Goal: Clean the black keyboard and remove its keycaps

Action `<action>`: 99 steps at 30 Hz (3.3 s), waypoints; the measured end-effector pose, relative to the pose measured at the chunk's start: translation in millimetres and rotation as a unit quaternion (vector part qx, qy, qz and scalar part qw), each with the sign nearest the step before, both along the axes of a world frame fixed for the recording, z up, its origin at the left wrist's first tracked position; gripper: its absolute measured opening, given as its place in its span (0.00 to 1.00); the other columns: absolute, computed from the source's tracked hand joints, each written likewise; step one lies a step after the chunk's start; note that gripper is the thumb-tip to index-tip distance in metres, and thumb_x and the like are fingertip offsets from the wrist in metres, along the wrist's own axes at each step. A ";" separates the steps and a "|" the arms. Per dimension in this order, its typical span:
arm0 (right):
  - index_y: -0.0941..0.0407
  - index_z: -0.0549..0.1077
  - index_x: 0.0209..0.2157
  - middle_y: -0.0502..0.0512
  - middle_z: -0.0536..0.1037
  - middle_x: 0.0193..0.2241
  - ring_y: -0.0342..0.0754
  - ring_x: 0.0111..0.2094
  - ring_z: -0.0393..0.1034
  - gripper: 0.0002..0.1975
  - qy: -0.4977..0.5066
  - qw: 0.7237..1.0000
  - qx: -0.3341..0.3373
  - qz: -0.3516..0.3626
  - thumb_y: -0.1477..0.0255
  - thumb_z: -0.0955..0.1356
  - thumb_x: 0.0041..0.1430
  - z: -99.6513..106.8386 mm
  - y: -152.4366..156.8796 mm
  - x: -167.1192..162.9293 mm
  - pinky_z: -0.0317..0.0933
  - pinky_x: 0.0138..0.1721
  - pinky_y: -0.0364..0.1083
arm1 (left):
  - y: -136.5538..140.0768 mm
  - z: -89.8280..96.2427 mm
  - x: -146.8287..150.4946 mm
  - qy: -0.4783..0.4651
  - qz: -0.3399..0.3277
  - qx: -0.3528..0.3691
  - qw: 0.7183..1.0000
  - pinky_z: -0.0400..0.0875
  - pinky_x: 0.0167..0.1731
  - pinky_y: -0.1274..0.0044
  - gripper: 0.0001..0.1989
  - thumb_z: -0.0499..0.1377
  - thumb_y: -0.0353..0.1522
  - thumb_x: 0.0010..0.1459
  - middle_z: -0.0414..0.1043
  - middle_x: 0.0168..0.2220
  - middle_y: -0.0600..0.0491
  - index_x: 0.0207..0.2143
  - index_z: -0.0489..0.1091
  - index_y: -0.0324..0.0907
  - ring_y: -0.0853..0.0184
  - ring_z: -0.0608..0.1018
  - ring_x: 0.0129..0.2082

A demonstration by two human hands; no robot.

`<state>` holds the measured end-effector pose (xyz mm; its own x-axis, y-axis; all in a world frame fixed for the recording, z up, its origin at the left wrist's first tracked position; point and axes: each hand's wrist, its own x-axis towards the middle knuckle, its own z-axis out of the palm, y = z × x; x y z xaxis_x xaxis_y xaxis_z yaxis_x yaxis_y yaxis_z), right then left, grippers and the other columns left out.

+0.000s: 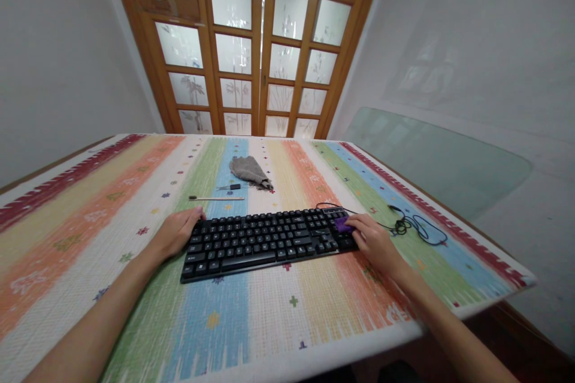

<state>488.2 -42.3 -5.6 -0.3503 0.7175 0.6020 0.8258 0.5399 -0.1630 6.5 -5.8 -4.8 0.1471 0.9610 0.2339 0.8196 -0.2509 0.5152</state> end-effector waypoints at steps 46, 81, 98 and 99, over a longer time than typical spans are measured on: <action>0.55 0.75 0.35 0.56 0.78 0.37 0.51 0.41 0.73 0.11 0.170 0.976 0.063 -0.121 0.76 0.61 0.57 -13.5 -0.1 9.8 0.63 0.46 0.49 | 3.5 -2.9 -6.2 0.011 0.009 -0.030 0.999 0.69 0.38 0.72 0.31 0.36 0.51 0.62 0.77 0.29 0.52 0.30 0.72 0.44 0.60 0.76 0.32; 0.55 0.74 0.25 0.52 0.75 0.26 0.46 0.29 0.71 0.11 0.153 0.985 0.048 -0.059 0.80 0.62 0.54 -10.1 -11.0 0.7 0.64 0.34 0.45 | 5.4 -2.6 -6.5 0.032 0.021 -0.039 0.999 0.70 0.40 0.71 0.31 0.36 0.52 0.60 0.77 0.31 0.53 0.30 0.72 0.45 0.59 0.77 0.34; 0.55 0.76 0.23 0.53 0.76 0.24 0.47 0.27 0.71 0.13 0.104 0.991 -0.005 -0.087 0.77 0.62 0.55 -7.4 -16.2 -3.0 0.63 0.34 0.45 | 10.3 -9.8 -10.4 0.024 0.007 -0.033 0.999 0.69 0.41 0.70 0.31 0.36 0.53 0.58 0.76 0.30 0.52 0.29 0.71 0.46 0.58 0.76 0.33; 0.56 0.75 0.22 0.52 0.75 0.22 0.47 0.25 0.70 0.13 0.116 0.988 -0.006 -0.099 0.77 0.62 0.54 -7.1 -16.1 -2.1 0.62 0.31 0.45 | 9.8 -8.5 -9.5 0.025 0.005 -0.036 0.999 0.69 0.41 0.70 0.31 0.36 0.53 0.58 0.76 0.30 0.52 0.29 0.71 0.46 0.58 0.76 0.33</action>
